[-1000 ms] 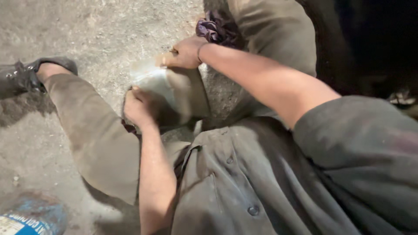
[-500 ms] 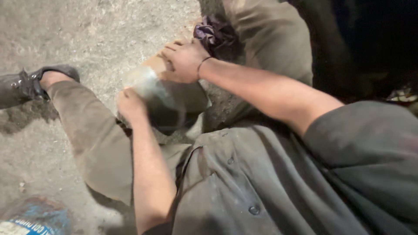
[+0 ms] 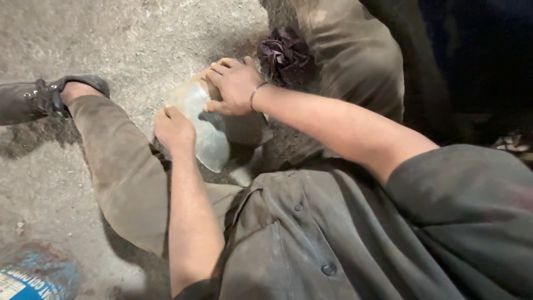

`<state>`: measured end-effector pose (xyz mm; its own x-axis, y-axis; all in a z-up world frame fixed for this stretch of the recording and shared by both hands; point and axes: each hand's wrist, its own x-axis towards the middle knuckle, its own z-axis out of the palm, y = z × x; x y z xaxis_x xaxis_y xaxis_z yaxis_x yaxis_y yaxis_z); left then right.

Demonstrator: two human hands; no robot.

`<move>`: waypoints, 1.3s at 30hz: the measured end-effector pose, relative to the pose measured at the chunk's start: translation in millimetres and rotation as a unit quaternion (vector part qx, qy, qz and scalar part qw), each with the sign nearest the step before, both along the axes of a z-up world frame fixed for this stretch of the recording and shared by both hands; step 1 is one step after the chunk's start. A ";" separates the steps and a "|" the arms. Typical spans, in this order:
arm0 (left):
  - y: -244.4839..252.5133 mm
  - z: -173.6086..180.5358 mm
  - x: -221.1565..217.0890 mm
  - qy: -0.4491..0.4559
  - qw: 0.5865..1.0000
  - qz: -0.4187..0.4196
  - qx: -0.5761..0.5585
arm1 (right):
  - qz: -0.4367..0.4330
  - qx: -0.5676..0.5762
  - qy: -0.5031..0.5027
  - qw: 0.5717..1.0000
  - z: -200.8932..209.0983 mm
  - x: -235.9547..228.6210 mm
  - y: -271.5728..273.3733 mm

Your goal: The person sits on the floor and scrubs a rectangular metal object with a purple cloth. They hold the object with one hand and wipe its surface with the other, occasionally rotating it to clean different sides.

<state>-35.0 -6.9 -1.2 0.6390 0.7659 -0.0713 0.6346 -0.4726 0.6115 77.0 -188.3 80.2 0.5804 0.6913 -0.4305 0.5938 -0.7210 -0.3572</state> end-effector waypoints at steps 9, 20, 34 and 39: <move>1.8 -16.9 -0.1 -0.025 1.000 0.006 0.010 | 0.146 0.081 -0.146 0.975 6.6 -76.5 -72.5; -2.3 -5.9 4.1 -0.024 1.000 0.017 0.005 | 0.115 0.173 -0.177 0.962 3.0 -44.0 -34.6; -0.9 -0.1 1.6 0.004 0.999 -0.001 0.039 | 0.078 0.072 -0.121 0.987 -3.5 -19.2 3.6; 0.7 -11.6 5.0 -0.005 1.000 0.007 0.017 | 0.146 0.120 -0.159 0.969 0.2 -77.1 -67.5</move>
